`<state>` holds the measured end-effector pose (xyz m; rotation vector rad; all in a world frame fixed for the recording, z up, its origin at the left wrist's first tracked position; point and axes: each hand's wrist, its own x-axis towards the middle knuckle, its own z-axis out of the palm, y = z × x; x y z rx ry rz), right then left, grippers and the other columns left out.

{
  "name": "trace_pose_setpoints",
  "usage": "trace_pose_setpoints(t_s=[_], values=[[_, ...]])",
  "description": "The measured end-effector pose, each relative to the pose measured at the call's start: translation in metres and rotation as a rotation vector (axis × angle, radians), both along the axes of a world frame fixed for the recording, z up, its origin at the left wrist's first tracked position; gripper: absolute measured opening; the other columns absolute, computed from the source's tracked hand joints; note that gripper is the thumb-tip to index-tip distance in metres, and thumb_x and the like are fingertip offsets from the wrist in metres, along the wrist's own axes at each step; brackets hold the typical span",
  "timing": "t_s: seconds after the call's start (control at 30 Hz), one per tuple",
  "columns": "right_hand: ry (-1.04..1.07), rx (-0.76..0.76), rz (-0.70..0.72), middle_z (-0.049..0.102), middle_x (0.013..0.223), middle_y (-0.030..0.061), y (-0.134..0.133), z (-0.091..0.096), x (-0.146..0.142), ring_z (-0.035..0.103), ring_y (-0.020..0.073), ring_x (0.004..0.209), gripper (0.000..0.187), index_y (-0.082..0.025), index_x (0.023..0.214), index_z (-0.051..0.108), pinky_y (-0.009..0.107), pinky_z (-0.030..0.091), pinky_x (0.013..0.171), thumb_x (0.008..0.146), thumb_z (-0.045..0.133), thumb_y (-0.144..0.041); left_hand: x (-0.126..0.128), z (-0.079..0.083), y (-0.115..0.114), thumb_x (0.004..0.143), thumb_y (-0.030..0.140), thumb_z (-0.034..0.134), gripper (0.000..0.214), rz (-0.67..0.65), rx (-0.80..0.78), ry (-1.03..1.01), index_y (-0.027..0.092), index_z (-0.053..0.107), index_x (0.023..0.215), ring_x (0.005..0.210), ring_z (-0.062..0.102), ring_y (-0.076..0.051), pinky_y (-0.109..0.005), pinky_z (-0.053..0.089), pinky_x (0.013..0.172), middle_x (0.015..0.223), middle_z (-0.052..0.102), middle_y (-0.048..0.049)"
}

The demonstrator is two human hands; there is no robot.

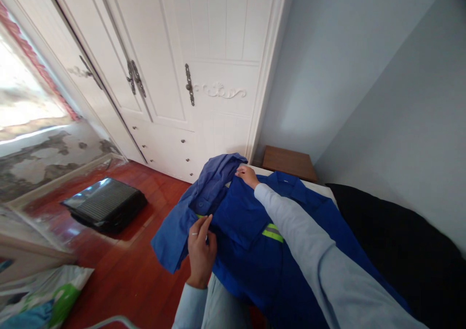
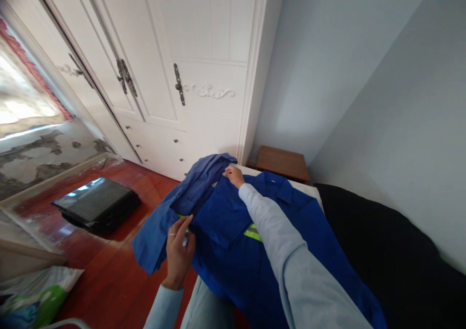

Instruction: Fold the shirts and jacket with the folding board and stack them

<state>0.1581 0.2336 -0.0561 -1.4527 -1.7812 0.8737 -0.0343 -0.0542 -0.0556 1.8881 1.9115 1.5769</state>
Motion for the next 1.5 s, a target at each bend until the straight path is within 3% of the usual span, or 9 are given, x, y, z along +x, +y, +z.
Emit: trace_pose_setpoints(t_s=[0.13,0.3,0.53,0.73,0.97,1.1,1.2,1.3,1.5], values=[[-0.093,0.043,0.003,0.07,0.107,0.0103,-0.005,0.011,-0.002,0.066,0.0176,0.101,0.028,-0.012,0.109,0.068,0.032,0.049,0.098,0.085,0.066,-0.027,0.008,0.022,0.0,0.093,0.014,0.043,0.04,-0.149,0.06,0.155,0.022,0.068,0.123,0.133,0.053,-0.029,-0.052,0.047,0.107,0.131,0.064,-0.0111],[-0.184,0.166,0.026,0.063,0.125,0.0133,-0.032,0.032,0.005,0.057,0.0207,0.121,0.035,-0.013,0.124,0.063,0.037,0.041,0.111,0.095,0.053,-0.031,0.036,0.043,0.018,0.1,0.029,0.043,0.043,-0.347,-0.089,0.373,0.021,0.059,0.139,0.146,0.038,-0.03,-0.053,0.04,0.115,0.149,0.053,-0.0118],[-0.535,0.318,0.482,0.035,0.157,0.0121,-0.097,0.025,0.019,0.03,0.0252,0.15,0.058,-0.014,0.15,0.048,0.042,0.023,0.126,0.1,0.047,-0.045,0.057,0.012,0.04,0.099,0.044,0.048,0.053,-0.261,-0.3,0.646,0.01,0.06,0.137,0.142,0.043,-0.037,-0.056,0.036,0.116,0.147,0.052,-0.0215],[-0.698,0.148,0.397,0.02,0.163,0.0108,-0.095,0.015,0.017,0.016,0.0273,0.154,0.067,-0.016,0.159,0.033,0.05,0.014,0.127,0.103,0.035,-0.053,0.05,0.003,0.027,0.097,0.046,0.049,0.054,-0.209,-0.282,0.649,0.014,0.06,0.14,0.143,0.041,-0.039,-0.057,0.037,0.115,0.149,0.05,-0.0199],[-0.674,0.077,0.392,0.018,0.163,0.011,-0.089,0.023,0.014,0.014,0.0276,0.155,0.069,-0.016,0.16,0.031,0.051,0.013,0.127,0.102,0.035,-0.054,0.031,-0.019,-0.025,0.098,0.044,0.047,0.058,-0.206,-0.2,0.681,0.017,0.048,0.15,0.146,0.038,-0.034,-0.055,0.037,0.115,0.157,0.04,-0.0178],[-0.674,0.11,0.38,0.018,0.163,0.015,-0.099,0.027,0.009,0.014,0.0308,0.154,0.072,-0.01,0.159,0.031,0.053,0.013,0.126,0.102,0.035,-0.054,0.021,-0.01,-0.041,0.097,0.04,0.051,0.053,-0.279,-0.229,0.627,0.017,0.052,0.146,0.141,0.045,-0.034,-0.055,0.043,0.112,0.152,0.048,-0.0163],[-0.652,0.298,0.485,0.018,0.163,0.0154,-0.117,0.025,-0.001,0.014,0.029,0.155,0.074,-0.009,0.159,0.03,0.049,0.013,0.128,0.103,0.036,-0.055,0.019,0.012,-0.03,0.102,0.037,0.042,0.043,-0.249,-0.216,0.545,0.016,0.062,0.133,0.139,0.049,-0.03,-0.052,0.04,0.115,0.14,0.061,-0.0148],[-0.622,0.388,0.683,0.02,0.163,0.0139,-0.136,0.019,-0.009,0.016,0.0267,0.155,0.073,-0.011,0.159,0.031,0.046,0.015,0.128,0.102,0.039,-0.057,0.021,0.028,-0.003,0.102,0.036,0.039,0.046,-0.159,-0.195,0.521,0.012,0.061,0.134,0.144,0.04,-0.032,-0.053,0.035,0.118,0.143,0.057,-0.0181],[-0.66,0.328,0.73,0.016,0.163,0.013,-0.135,0.013,-0.013,0.014,0.026,0.155,0.074,-0.012,0.16,0.028,0.048,0.013,0.129,0.102,0.039,-0.056,0.029,0.009,0.03,0.099,0.044,0.043,0.06,-0.138,-0.264,0.637,0.003,0.052,0.142,0.141,0.044,-0.037,-0.054,0.035,0.116,0.145,0.052,-0.0251]])
